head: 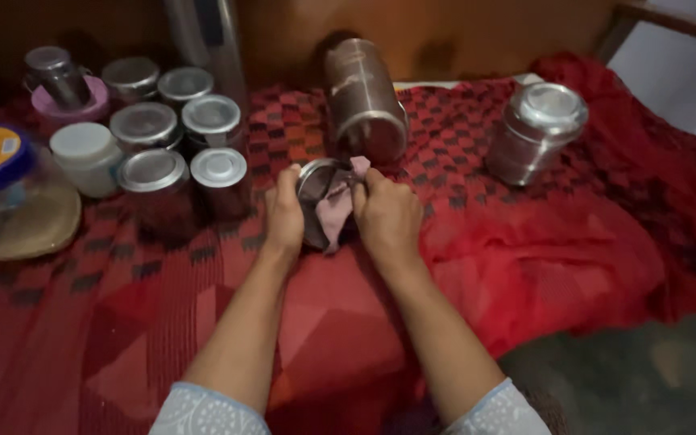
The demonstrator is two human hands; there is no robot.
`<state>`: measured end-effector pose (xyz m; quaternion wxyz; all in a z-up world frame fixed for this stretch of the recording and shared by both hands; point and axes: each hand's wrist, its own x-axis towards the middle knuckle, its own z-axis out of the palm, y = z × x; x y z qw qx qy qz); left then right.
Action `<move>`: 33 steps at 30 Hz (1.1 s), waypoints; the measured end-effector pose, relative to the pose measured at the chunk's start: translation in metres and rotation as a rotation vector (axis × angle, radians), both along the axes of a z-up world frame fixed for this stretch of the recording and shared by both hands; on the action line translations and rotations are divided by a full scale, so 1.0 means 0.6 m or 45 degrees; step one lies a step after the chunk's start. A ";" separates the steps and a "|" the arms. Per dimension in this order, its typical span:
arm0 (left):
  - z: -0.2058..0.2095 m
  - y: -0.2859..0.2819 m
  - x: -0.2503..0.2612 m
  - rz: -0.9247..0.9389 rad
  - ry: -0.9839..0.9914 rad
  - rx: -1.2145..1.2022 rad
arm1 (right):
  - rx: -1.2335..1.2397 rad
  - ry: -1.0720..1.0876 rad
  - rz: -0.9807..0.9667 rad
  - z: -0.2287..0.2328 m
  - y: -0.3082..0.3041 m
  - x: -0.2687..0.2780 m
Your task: The person wipes several stainless steel containers and lids with a pink cloth on a red patterned tablecloth. The person handles a small round lid, a large pitcher, and multiple cylindrical containers, wiping each item individually and placing them back on the table.
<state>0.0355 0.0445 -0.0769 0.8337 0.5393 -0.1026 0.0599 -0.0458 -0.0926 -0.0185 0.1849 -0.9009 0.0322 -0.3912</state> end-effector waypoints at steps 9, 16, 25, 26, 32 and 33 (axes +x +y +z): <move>0.073 0.045 -0.075 -0.620 0.092 -0.461 | -0.096 -0.296 0.129 0.044 0.018 -0.068; 0.102 0.058 -0.094 -0.553 0.072 -0.535 | -0.903 -0.722 0.517 0.118 0.040 -0.023; 0.066 0.036 -0.067 0.121 -0.037 0.173 | -0.342 -0.328 0.144 0.022 0.039 -0.003; 0.065 0.036 -0.070 0.142 -0.065 0.192 | -0.298 -0.281 0.112 0.015 0.038 -0.004; 0.082 0.026 -0.098 0.243 -0.224 0.247 | -0.275 -0.039 -0.011 -0.004 0.027 -0.039; 0.084 0.026 -0.103 0.285 -0.257 0.294 | -0.291 -0.095 0.026 -0.008 0.026 -0.045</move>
